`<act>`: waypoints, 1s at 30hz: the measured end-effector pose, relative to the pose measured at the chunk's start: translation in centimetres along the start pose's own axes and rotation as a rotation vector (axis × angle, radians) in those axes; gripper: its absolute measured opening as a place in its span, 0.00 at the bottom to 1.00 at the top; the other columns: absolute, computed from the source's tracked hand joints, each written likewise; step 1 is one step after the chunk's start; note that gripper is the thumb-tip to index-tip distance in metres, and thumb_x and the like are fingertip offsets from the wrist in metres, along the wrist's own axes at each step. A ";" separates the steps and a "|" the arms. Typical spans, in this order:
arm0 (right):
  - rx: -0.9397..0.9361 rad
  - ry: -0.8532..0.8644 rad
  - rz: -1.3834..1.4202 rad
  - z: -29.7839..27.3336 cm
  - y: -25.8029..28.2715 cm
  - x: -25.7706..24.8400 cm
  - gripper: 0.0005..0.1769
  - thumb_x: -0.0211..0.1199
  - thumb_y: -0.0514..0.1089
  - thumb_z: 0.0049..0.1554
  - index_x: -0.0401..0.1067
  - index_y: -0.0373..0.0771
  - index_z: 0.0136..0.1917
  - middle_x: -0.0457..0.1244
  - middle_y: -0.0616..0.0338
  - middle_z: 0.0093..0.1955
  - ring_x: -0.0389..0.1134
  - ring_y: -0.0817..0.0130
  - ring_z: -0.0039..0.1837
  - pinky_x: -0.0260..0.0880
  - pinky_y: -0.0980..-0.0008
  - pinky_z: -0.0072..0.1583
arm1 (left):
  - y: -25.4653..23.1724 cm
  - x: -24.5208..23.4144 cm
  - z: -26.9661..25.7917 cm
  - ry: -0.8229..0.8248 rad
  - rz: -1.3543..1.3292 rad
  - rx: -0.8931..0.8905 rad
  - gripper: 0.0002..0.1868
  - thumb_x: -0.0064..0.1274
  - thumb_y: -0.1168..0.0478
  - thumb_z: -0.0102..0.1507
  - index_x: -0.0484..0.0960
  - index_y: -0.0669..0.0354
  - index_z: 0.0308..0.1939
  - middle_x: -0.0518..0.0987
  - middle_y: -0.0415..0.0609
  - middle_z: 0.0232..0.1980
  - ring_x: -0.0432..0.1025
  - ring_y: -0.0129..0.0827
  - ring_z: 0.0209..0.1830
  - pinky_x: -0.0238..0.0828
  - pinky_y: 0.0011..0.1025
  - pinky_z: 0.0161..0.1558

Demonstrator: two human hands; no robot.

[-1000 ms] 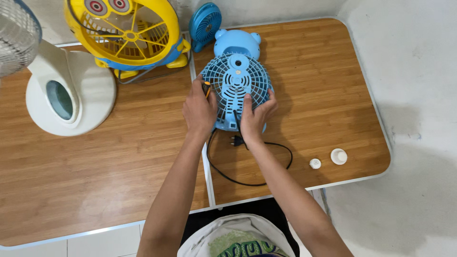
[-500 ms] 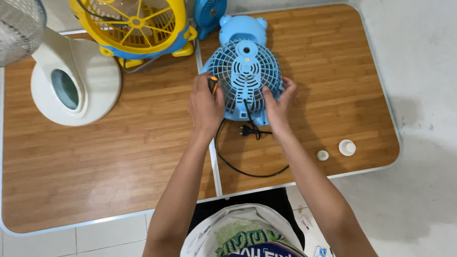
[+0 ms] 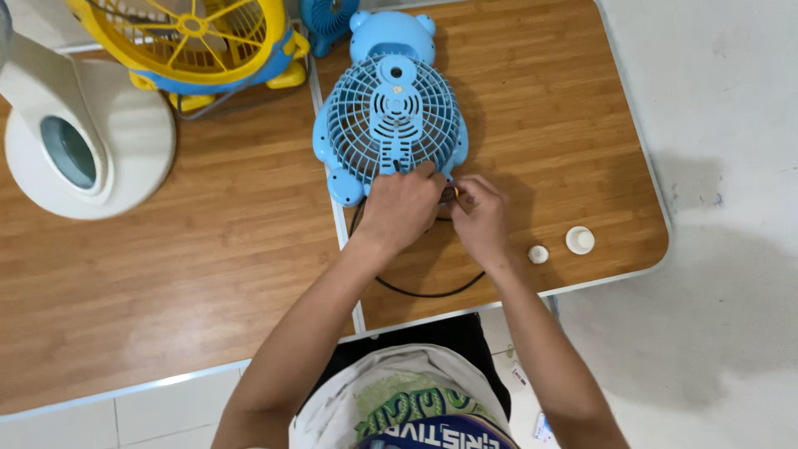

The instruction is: The person disassembles a blue bear-shaped fan and a white desk fan on a wooden table, removing grilles and blades. They then reassemble the white fan by placing the blade and grille back and securing it with a screwdriver.

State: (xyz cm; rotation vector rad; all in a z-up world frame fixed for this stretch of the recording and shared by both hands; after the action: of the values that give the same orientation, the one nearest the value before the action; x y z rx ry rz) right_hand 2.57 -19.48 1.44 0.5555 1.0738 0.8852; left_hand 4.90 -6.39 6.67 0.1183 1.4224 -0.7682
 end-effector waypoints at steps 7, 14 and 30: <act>0.216 -0.079 0.165 -1.6 -1.2 1.0 0.15 0.69 0.29 0.54 0.74 0.31 0.55 0.69 0.58 0.47 0.66 0.71 0.47 0.68 0.72 0.49 | 0.4 0.1 0.1 0.020 -0.052 -0.115 0.08 0.62 0.60 0.55 0.84 0.59 0.35 0.82 0.53 0.41 0.80 0.51 0.34 0.76 0.45 0.34; 0.133 -0.142 0.242 -2.0 -1.1 0.9 0.16 0.66 0.28 0.56 0.70 0.30 0.58 0.69 0.58 0.47 0.69 0.74 0.51 0.69 0.73 0.54 | 0.9 -0.3 0.2 0.045 -0.151 -0.189 0.10 0.64 0.57 0.55 0.85 0.59 0.33 0.82 0.53 0.40 0.79 0.53 0.37 0.75 0.47 0.37; 0.243 0.005 -0.130 -1.1 -1.0 1.8 0.05 0.70 0.30 0.50 0.79 0.30 0.42 0.71 0.49 0.40 0.72 0.64 0.38 0.70 0.67 0.42 | 2.3 -1.0 0.0 -0.040 -0.342 -0.257 0.07 0.57 0.59 0.59 0.84 0.59 0.34 0.83 0.53 0.39 0.78 0.52 0.38 0.73 0.47 0.38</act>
State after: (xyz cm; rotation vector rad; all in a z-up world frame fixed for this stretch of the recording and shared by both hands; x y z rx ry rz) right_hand 2.30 -18.58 -0.70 0.6763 1.2166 0.6467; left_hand 6.16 -4.26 6.76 -0.3454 1.5092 -0.8511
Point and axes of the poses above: each hand's wrist, its own z-axis towards the middle knuckle, its own x-axis out of the palm, y = z × x, the point moved 8 cm from there along z, towards the middle knuckle
